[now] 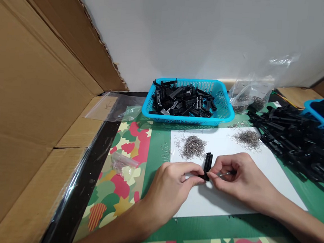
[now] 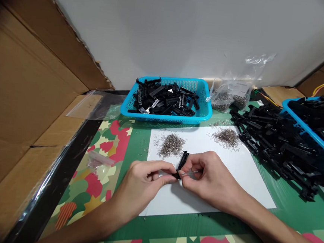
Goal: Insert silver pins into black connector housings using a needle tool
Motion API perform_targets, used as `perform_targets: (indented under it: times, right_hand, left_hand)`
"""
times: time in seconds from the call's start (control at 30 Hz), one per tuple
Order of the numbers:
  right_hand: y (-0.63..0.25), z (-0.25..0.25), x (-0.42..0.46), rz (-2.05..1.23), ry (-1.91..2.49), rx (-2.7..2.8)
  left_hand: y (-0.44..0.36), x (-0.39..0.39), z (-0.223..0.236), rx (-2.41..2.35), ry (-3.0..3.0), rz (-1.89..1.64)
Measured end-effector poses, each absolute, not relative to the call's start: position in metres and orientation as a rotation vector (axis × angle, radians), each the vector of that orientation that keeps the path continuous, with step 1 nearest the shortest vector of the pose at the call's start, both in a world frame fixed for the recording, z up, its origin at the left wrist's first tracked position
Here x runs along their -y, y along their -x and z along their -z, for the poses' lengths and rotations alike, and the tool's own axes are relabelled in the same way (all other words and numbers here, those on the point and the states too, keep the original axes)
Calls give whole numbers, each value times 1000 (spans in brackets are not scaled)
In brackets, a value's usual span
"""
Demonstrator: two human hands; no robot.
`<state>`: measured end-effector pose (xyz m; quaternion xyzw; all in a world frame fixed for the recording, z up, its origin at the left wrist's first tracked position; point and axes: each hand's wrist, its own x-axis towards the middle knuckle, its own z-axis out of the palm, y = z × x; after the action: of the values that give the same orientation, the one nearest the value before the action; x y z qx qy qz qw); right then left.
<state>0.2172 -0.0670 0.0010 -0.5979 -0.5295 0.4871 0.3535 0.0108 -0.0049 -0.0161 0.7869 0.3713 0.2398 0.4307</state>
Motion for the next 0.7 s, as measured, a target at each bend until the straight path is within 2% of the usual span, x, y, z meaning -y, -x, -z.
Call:
perform_targets:
  times: [0.5, 0.7]
  right_hand:
    - [-218, 2, 68, -1411, 1497, 1295]
    - [-227, -2, 68, -1262, 1481, 1596]
  left_hand:
    - [-10, 5, 15, -910, -1979, -587]
    - [-12, 5, 15, -899, -1964, -587]
